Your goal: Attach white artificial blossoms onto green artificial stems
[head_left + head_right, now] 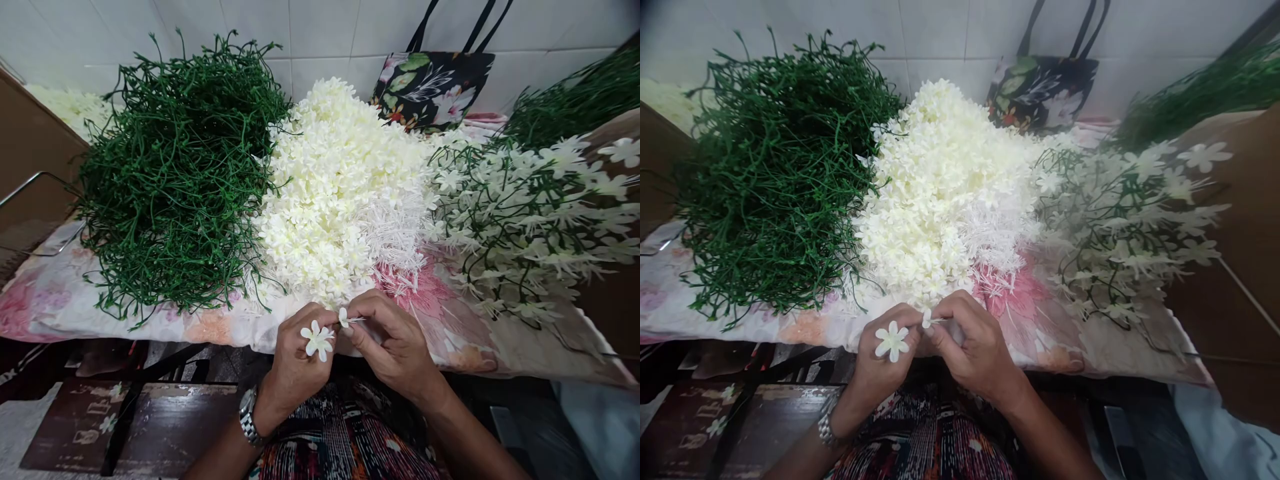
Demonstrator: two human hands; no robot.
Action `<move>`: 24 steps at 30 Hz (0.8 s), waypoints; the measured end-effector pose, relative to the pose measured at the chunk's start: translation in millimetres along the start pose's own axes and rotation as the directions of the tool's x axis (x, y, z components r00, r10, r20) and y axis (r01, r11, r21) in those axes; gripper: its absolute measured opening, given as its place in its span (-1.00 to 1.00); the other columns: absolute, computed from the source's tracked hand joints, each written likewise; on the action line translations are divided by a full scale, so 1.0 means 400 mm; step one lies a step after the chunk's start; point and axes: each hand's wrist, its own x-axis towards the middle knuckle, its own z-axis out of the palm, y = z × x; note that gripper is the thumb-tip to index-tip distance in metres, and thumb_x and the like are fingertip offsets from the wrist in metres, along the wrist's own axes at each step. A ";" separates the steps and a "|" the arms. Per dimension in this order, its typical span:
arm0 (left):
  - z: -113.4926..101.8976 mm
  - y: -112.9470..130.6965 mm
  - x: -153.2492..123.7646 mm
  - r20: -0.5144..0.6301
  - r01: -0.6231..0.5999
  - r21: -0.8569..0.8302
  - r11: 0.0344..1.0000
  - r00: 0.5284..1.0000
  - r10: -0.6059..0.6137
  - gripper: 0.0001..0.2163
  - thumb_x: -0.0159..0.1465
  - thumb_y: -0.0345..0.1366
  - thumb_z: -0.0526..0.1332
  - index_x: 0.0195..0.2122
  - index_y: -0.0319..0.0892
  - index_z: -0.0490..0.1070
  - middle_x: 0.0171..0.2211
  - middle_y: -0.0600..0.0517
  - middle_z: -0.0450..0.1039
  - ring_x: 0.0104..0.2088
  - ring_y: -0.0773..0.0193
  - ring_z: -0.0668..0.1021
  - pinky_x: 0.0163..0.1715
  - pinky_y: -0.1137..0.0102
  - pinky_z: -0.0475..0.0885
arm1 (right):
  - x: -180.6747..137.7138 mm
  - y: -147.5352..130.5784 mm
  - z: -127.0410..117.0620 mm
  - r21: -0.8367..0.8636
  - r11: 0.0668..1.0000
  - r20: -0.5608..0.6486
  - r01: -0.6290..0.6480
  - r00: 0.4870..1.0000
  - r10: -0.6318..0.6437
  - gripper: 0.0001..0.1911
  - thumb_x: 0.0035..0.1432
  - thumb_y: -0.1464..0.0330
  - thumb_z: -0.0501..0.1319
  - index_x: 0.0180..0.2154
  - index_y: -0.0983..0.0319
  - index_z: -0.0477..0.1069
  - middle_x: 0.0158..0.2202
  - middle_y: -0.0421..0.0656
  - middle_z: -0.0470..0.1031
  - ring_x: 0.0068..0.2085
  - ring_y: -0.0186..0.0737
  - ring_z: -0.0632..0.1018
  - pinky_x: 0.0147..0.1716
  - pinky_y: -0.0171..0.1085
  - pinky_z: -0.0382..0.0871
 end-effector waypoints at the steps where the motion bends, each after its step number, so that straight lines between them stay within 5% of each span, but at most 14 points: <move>1: -0.001 0.002 0.002 0.013 0.012 0.002 1.000 1.000 -0.012 -0.85 0.15 -0.55 0.09 -0.44 -0.20 0.38 -0.55 0.09 0.32 -0.51 0.39 0.38 -0.51 0.51 0.28 | -0.001 0.001 0.001 0.011 1.000 -0.001 0.001 1.000 -0.001 -0.97 0.13 0.46 0.14 -0.36 0.23 0.31 -0.46 -0.21 0.34 -0.42 -0.34 0.40 -0.44 -0.34 0.31; 13: 0.006 0.017 0.012 0.074 0.234 -0.114 0.966 0.971 -0.227 -0.81 0.17 -0.47 0.05 -0.59 -0.20 0.20 -0.63 0.15 0.17 -0.60 0.44 0.27 -0.60 0.53 0.18 | 0.006 0.010 0.000 0.170 0.983 -0.003 -0.075 0.997 0.077 -0.90 0.14 0.46 0.15 -0.43 0.24 0.33 -0.51 -0.23 0.35 -0.48 -0.38 0.40 -0.51 -0.38 0.30; 24: 0.012 0.006 0.006 0.035 0.243 -0.141 0.960 0.970 -0.241 -0.82 0.15 -0.47 0.03 -0.59 -0.19 0.14 -0.63 0.16 0.10 -0.60 0.45 0.18 -0.62 0.53 0.13 | 0.019 0.010 0.021 0.051 0.998 0.024 0.021 0.999 -0.022 -0.88 0.14 0.52 0.11 -0.42 0.24 0.27 -0.51 -0.23 0.31 -0.47 -0.38 0.36 -0.50 -0.39 0.26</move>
